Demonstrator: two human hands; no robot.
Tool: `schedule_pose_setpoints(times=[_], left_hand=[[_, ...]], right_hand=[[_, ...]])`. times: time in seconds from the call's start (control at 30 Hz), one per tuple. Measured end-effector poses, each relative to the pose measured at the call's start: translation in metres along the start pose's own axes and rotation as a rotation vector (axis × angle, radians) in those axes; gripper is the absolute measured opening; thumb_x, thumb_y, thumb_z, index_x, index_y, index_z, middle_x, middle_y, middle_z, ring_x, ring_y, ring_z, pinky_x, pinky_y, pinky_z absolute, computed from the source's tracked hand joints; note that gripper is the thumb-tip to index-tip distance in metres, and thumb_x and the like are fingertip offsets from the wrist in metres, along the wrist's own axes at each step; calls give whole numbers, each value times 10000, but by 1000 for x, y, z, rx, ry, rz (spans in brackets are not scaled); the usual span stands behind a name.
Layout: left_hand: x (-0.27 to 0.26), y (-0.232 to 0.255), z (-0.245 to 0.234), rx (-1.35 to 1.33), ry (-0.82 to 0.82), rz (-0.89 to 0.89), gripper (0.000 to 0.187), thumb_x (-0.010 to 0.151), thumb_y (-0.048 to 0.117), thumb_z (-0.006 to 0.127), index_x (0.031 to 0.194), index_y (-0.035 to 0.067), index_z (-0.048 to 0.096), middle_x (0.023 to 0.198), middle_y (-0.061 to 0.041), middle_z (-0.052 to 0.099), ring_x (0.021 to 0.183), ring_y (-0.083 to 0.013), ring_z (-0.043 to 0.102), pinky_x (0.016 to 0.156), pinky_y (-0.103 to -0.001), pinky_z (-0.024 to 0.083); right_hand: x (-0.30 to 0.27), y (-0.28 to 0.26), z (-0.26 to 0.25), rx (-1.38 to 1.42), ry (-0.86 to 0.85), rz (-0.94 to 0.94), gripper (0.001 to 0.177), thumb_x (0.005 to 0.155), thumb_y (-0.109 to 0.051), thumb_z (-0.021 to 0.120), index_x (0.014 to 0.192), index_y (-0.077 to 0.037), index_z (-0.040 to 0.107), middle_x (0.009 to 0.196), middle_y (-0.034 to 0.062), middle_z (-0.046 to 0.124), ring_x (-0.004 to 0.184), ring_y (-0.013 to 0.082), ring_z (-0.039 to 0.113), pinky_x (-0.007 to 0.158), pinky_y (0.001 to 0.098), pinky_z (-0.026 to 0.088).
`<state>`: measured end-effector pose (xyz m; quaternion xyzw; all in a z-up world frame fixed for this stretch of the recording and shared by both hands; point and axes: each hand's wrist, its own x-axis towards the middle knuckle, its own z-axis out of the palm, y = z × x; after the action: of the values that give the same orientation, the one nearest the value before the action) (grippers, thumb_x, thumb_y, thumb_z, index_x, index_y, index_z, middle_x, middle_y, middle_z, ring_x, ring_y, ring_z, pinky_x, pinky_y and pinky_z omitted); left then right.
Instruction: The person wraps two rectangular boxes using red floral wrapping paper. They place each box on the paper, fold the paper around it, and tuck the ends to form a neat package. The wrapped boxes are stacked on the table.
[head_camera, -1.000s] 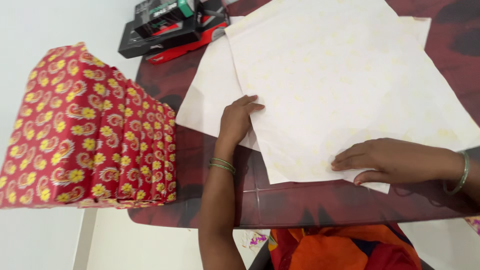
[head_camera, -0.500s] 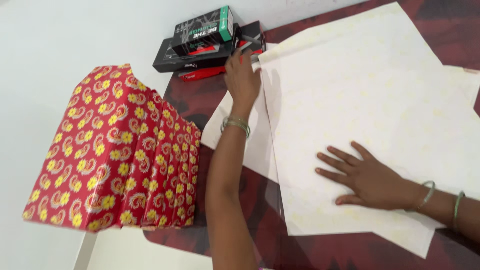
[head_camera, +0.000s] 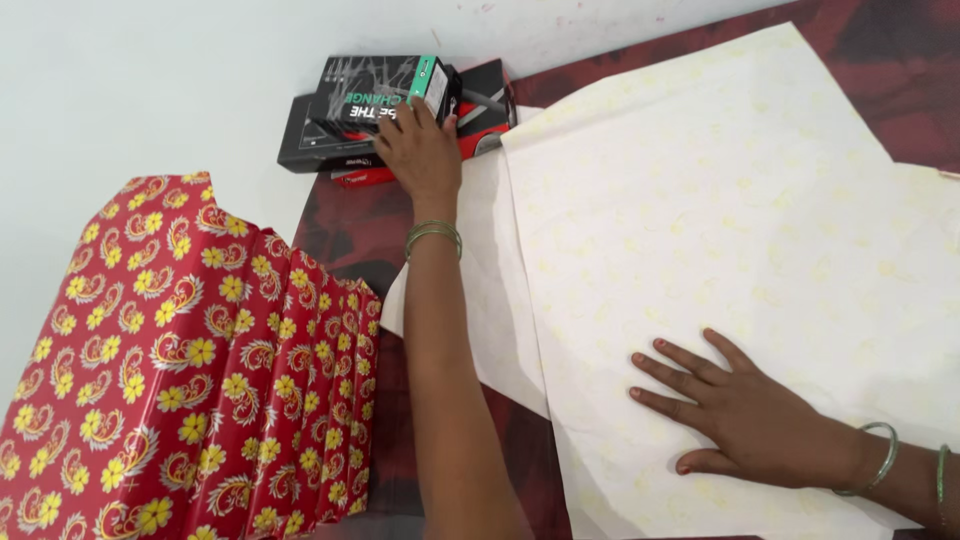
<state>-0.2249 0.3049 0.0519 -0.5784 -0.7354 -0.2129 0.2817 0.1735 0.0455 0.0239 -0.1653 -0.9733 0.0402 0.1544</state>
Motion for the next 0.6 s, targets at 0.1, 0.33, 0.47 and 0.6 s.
schedule_pose_setpoints(times=[0.1, 0.33, 0.47, 0.6], left_hand=[[-5, -11, -15, 50, 12, -125, 394, 958, 397, 747, 1189, 94, 644, 1273, -116, 559, 1293, -373, 495, 1064, -563, 434], [38, 27, -67, -33, 38, -492, 626, 840, 521, 740, 1277, 96, 601, 1477, -259, 390, 1387, -586, 299, 989, -722, 385], [46, 50, -92, -194, -67, -795, 865, 738, 658, 743, 1340, 80, 515, 1516, -237, 314, 1410, -589, 229, 926, -727, 417], [37, 52, -87, -177, -10, -809, 806, 773, 607, 746, 1342, 77, 533, 1569, -229, 343, 1456, -570, 269, 973, -677, 448]], right_hand=[[-2, 0, 1, 13, -20, 9, 824, 896, -723, 450, 1489, -161, 340, 1659, 91, 203, 1526, 314, 126, 1151, 619, 103], [-3, 2, 8, -30, 194, -55, 814, 995, -728, 381, 1592, -181, 299, 1720, 64, 184, 1586, 268, 118, 1200, 548, 94], [-8, 4, 12, -25, 155, -60, 820, 999, -733, 395, 1589, -172, 300, 1716, 78, 193, 1582, 279, 124, 1190, 554, 95], [-3, 8, 17, -147, 211, -105, 842, 1000, -761, 308, 1616, -192, 240, 1721, 70, 156, 1586, 262, 97, 1187, 538, 84]])
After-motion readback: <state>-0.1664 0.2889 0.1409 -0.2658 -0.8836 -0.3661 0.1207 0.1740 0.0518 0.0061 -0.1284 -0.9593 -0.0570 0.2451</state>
